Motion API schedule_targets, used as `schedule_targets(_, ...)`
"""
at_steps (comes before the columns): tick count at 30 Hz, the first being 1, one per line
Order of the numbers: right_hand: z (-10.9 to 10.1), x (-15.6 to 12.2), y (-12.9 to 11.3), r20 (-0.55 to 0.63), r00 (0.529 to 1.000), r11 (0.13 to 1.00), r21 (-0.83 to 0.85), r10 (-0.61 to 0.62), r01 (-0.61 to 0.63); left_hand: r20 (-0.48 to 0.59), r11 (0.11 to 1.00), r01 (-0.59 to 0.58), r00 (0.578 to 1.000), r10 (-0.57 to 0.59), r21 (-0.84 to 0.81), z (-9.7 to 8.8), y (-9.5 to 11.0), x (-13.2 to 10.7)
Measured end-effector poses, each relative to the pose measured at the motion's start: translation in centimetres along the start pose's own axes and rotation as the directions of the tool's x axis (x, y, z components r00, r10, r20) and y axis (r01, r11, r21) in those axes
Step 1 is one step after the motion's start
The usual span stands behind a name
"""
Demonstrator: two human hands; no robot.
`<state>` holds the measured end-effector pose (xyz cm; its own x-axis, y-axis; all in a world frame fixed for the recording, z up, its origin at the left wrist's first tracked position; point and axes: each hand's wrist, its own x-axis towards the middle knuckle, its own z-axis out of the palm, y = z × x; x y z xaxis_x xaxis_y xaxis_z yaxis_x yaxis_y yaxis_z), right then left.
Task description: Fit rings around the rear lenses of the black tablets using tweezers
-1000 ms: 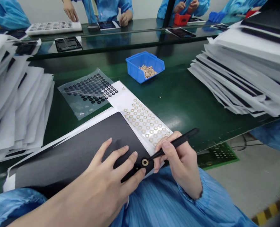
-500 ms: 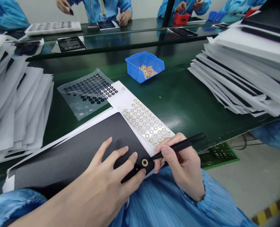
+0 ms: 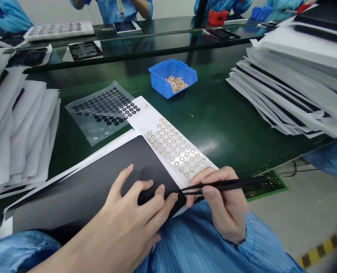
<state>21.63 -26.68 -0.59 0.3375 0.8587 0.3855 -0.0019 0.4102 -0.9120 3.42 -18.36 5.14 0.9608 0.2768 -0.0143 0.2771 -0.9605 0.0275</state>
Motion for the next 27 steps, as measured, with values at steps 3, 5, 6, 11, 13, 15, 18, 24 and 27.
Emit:
schedule_targets(3, -0.19, -0.1, -0.1, 0.016, 1.0, 0.999, -0.037, -0.005, 0.006, 0.007, 1.0, 0.006, 1.0, -0.006, 0.002, 0.23, 0.13, -0.12)
schedule_targets(5, -0.26, -0.12, -0.12, 0.029, 1.0, 0.997, -0.08, -0.011, 0.013, 0.014, 1.0, 0.003, 1.0, -0.003, -0.001, 0.17, 0.18, -0.11)
schedule_targets(6, -0.26, -0.11, -0.12, 0.031, 0.999, 0.995, -0.099, -0.016, 0.019, 0.021, 1.0, 0.004, 1.0, -0.004, -0.004, 0.12, 0.18, -0.1)
schedule_targets(11, 0.03, 0.11, -0.12, 0.012, 0.999, 0.988, -0.148, -0.042, 0.043, 0.009, 1.0, -0.005, 1.0, 0.005, 0.009, -0.06, 0.07, -0.2)
schedule_targets(13, 0.14, 0.15, -0.17, 0.014, 0.999, 0.985, -0.168, -0.038, 0.04, -0.013, 1.0, -0.013, 1.0, 0.013, 0.027, -0.11, 0.0, -0.28)
schedule_targets(15, 0.17, 0.13, -0.24, 0.019, 0.999, 0.983, -0.179, -0.038, 0.041, -0.026, 0.999, -0.027, 0.999, 0.028, 0.048, -0.2, -0.05, -0.31)
schedule_targets(18, 0.13, 0.09, -0.32, 0.025, 0.998, 0.982, -0.178, -0.052, 0.056, -0.041, 0.998, -0.035, 0.998, 0.037, 0.059, -0.38, -0.08, -0.24)
schedule_targets(24, 0.16, 0.26, -0.53, 0.043, 0.997, 0.98, -0.187, -0.056, 0.063, -0.046, 0.999, -0.02, 0.999, 0.021, 0.028, -0.6, -0.12, -0.09)
schedule_targets(27, 0.22, 0.28, -0.56, 0.035, 0.999, 0.979, -0.199, -0.039, 0.045, -0.051, 0.999, -0.024, 0.998, 0.025, 0.027, -0.57, -0.17, -0.1)
